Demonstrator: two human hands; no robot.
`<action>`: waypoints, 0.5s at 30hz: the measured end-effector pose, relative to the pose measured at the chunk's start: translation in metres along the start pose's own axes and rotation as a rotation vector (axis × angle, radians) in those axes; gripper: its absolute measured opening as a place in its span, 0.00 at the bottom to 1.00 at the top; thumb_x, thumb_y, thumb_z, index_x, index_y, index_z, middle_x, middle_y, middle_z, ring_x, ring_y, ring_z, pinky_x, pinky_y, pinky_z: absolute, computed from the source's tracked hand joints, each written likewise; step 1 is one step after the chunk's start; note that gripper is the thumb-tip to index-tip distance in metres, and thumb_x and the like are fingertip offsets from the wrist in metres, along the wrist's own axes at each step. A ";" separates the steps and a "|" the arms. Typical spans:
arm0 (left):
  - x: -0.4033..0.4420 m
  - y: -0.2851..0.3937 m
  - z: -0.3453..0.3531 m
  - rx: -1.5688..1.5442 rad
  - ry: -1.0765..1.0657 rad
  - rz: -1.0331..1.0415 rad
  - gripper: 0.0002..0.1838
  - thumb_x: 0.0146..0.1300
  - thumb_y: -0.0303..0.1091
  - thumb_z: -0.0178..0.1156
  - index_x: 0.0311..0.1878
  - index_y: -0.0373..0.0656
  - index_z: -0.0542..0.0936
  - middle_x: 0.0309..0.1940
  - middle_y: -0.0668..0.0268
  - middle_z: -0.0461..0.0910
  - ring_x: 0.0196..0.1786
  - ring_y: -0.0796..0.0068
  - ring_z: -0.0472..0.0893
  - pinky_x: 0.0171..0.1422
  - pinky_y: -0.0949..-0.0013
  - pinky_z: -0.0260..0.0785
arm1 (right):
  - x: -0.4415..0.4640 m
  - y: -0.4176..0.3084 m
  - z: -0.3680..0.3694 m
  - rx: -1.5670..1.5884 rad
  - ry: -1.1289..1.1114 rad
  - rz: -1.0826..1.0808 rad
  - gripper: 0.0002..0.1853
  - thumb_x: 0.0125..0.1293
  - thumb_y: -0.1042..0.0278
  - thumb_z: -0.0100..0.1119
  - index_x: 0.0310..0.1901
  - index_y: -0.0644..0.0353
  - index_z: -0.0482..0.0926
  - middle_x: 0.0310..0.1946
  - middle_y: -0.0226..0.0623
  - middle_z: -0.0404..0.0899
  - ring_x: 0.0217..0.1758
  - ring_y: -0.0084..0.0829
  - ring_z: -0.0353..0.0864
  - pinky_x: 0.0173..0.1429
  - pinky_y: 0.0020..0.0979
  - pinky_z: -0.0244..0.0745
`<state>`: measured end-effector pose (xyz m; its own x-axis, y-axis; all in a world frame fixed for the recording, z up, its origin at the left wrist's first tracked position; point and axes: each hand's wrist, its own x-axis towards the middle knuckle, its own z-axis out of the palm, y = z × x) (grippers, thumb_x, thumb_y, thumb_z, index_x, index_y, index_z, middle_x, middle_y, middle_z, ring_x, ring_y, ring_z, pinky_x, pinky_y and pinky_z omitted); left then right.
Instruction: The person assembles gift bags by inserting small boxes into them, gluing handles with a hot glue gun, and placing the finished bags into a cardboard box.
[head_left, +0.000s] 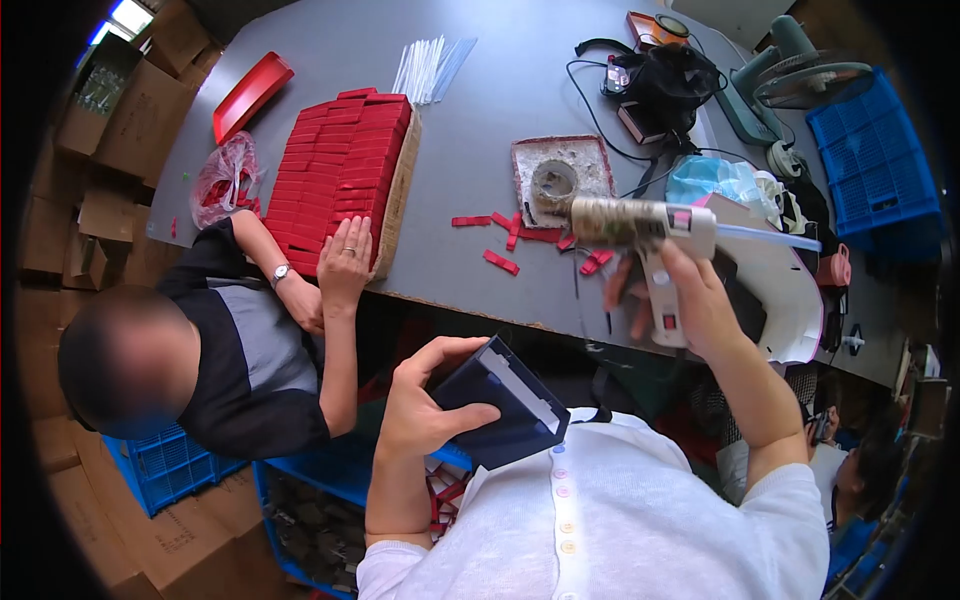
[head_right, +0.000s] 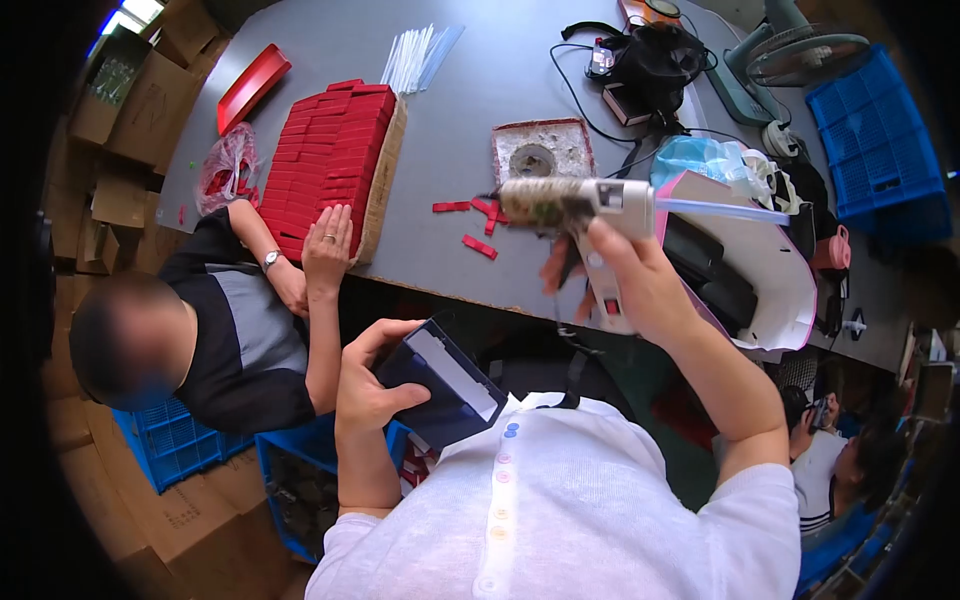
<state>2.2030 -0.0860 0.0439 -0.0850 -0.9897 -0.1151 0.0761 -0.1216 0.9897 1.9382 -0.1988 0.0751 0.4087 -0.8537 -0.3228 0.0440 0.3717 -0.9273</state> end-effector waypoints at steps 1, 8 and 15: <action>-0.003 -0.004 -0.002 -0.043 0.022 -0.018 0.32 0.39 0.29 0.76 0.52 0.35 0.77 0.40 0.64 0.80 0.45 0.77 0.80 0.52 0.74 0.71 | 0.021 0.014 -0.007 0.035 0.064 -0.006 0.25 0.70 0.45 0.41 0.49 0.62 0.72 0.37 0.45 0.80 0.39 0.33 0.83 0.27 0.25 0.78; -0.024 -0.032 -0.015 -0.154 0.167 -0.074 0.32 0.39 0.30 0.76 0.51 0.34 0.76 0.41 0.63 0.80 0.45 0.76 0.79 0.54 0.74 0.70 | 0.163 0.157 -0.048 0.306 0.519 0.108 0.23 0.71 0.46 0.40 0.44 0.63 0.70 0.34 0.48 0.82 0.25 0.36 0.81 0.24 0.37 0.80; -0.047 -0.048 -0.032 -0.182 0.236 -0.112 0.34 0.40 0.34 0.77 0.51 0.33 0.75 0.41 0.63 0.80 0.45 0.76 0.79 0.53 0.74 0.70 | 0.285 0.229 -0.075 -0.287 0.775 0.191 0.43 0.67 0.34 0.33 0.50 0.79 0.74 0.51 0.64 0.74 0.60 0.55 0.71 0.64 0.41 0.62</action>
<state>2.2352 -0.0358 -0.0013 0.1287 -0.9569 -0.2602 0.2572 -0.2212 0.9407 1.9969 -0.3847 -0.2434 -0.3590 -0.8331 -0.4207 -0.2379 0.5176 -0.8219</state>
